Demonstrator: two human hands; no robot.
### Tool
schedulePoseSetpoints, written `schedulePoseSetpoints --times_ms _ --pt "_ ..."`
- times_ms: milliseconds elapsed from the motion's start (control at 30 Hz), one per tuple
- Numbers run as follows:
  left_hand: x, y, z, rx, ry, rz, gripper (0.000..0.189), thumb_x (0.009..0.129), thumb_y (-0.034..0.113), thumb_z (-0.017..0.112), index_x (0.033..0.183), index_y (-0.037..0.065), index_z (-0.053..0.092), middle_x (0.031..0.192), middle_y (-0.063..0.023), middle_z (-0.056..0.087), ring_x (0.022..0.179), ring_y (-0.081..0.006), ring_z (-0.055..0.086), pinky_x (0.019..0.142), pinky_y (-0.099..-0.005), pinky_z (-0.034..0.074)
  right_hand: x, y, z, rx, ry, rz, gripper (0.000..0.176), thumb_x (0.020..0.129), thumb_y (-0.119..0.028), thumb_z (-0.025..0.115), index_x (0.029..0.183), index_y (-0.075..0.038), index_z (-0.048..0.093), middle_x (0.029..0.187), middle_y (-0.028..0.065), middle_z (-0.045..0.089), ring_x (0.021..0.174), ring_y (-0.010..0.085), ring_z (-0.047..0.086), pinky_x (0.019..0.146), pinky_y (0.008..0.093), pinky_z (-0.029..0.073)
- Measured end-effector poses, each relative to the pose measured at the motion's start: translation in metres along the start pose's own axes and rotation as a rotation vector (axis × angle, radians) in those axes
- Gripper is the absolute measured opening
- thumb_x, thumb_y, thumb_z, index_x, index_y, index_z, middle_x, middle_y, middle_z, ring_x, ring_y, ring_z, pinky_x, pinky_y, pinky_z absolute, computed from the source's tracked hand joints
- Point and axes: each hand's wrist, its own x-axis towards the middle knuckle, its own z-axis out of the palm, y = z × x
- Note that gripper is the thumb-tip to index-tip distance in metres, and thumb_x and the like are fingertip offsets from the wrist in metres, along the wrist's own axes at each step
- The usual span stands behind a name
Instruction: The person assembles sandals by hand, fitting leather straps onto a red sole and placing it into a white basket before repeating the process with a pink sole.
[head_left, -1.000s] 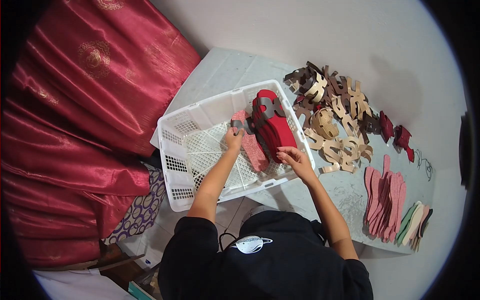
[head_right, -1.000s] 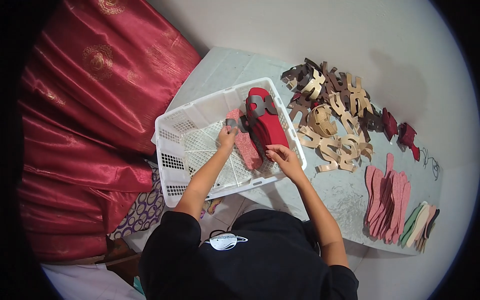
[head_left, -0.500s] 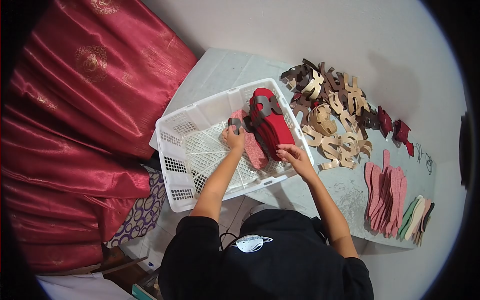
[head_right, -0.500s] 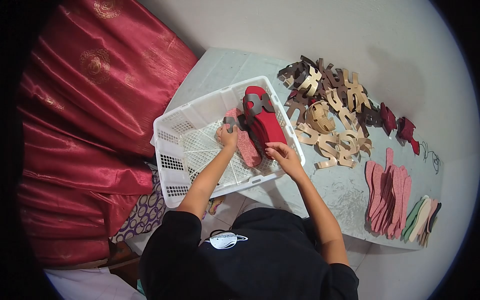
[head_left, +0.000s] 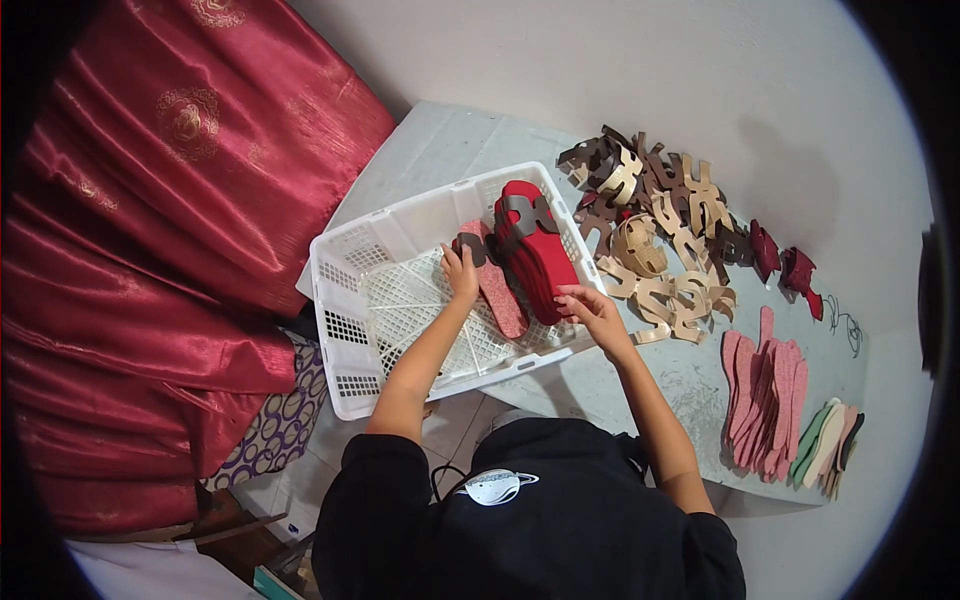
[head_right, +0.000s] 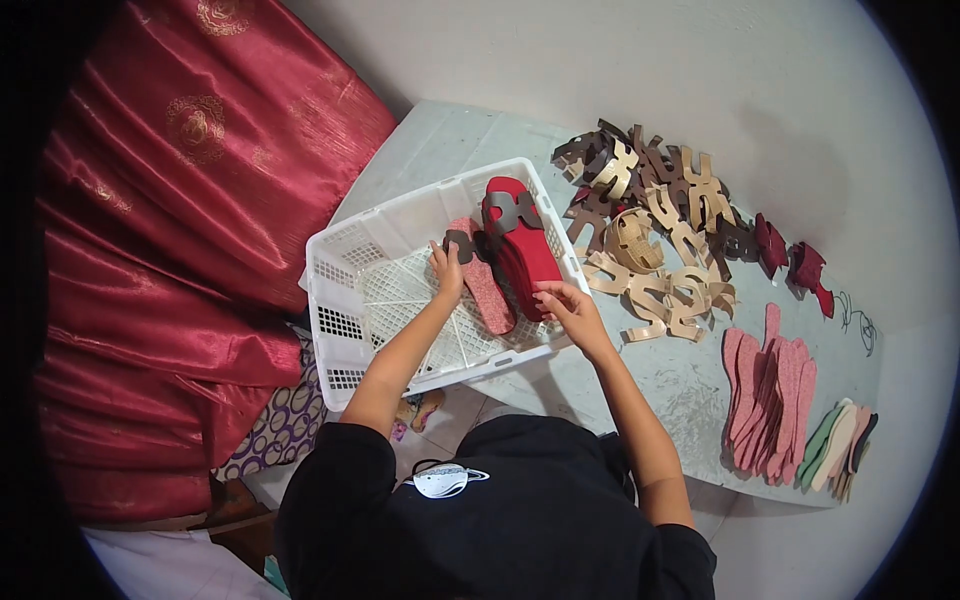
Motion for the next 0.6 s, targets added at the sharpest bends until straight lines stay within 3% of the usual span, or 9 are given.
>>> schedulePoseSetpoints --times_ms 167,267,333,367,433,467,533,600 --pt "-0.006 0.016 -0.009 0.106 -0.026 0.106 0.073 0.087 0.045 0.039 0.137 0.001 0.010 0.131 -0.0252 0.023 0.121 -0.0380 0.024 0.102 -0.0428 0.013 -0.003 0.001 -0.006 0.035 0.006 -0.014 0.029 0.088 -0.019 0.052 0.112 -0.003 0.053 0.100 0.0068 0.060 0.086 0.0117 0.057 0.074 0.0237 0.045" --pt "-0.008 0.015 -0.010 0.212 0.008 0.227 0.069 0.087 0.040 0.043 0.136 -0.001 0.016 0.129 -0.0260 0.026 0.119 -0.0386 0.028 0.101 -0.0412 0.019 -0.007 0.000 -0.008 0.035 0.001 -0.017 0.029 0.088 -0.019 0.052 0.112 -0.003 0.053 0.100 0.0071 0.060 0.086 0.0122 0.057 0.074 0.0238 0.045" --pt "0.002 -0.002 -0.004 0.209 0.075 0.272 0.055 0.084 0.026 0.050 0.128 -0.002 0.033 0.123 -0.0247 0.037 0.112 -0.0379 0.037 0.095 -0.0389 0.030 -0.008 0.000 -0.009 0.038 -0.005 -0.020 0.029 0.088 -0.018 0.052 0.112 -0.003 0.053 0.100 0.0073 0.060 0.087 0.0124 0.057 0.075 0.0239 0.045" --pt "0.007 -0.011 -0.001 0.209 0.077 0.278 0.055 0.084 0.026 0.050 0.128 -0.002 0.033 0.123 -0.0247 0.037 0.112 -0.0379 0.037 0.095 -0.0389 0.030 -0.008 0.001 -0.010 0.040 -0.011 -0.019 0.029 0.088 -0.018 0.052 0.112 -0.003 0.053 0.099 0.0073 0.060 0.087 0.0124 0.057 0.075 0.0239 0.045" --pt "0.012 -0.019 -0.001 0.334 0.096 0.344 0.045 0.087 0.030 0.048 0.112 -0.008 0.049 0.101 -0.0230 0.053 0.095 -0.0328 0.051 0.086 -0.0354 0.039 -0.010 0.001 -0.012 0.041 -0.017 -0.020 0.029 0.088 -0.019 0.052 0.112 -0.003 0.053 0.099 0.0073 0.060 0.087 0.0124 0.058 0.075 0.0239 0.045" --pt "0.016 -0.022 0.000 0.334 0.098 0.347 0.045 0.087 0.030 0.048 0.112 -0.008 0.049 0.101 -0.0230 0.053 0.095 -0.0328 0.051 0.086 -0.0354 0.039 -0.011 0.001 -0.013 0.039 -0.018 -0.016 0.029 0.088 -0.019 0.052 0.112 -0.002 0.053 0.099 0.0072 0.060 0.087 0.0125 0.058 0.075 0.0238 0.045" --pt "0.021 -0.019 0.000 0.115 -0.071 0.122 0.034 0.089 0.024 0.048 0.101 -0.008 0.055 0.086 -0.0148 0.059 0.080 -0.0235 0.057 0.078 -0.0304 0.043 -0.011 -0.002 -0.014 0.037 -0.016 -0.014 0.029 0.088 -0.019 0.052 0.112 -0.002 0.053 0.099 0.0072 0.060 0.086 0.0126 0.058 0.075 0.0237 0.045" --pt "0.028 -0.019 0.000 -0.019 -0.095 0.059 0.031 0.089 0.021 0.049 0.101 -0.007 0.055 0.086 -0.0121 0.060 0.079 -0.0196 0.057 0.077 -0.0274 0.044 -0.010 -0.003 -0.014 0.040 -0.021 -0.015 0.029 0.088 -0.018 0.052 0.112 -0.002 0.053 0.099 0.0070 0.060 0.086 0.0126 0.058 0.075 0.0234 0.045"
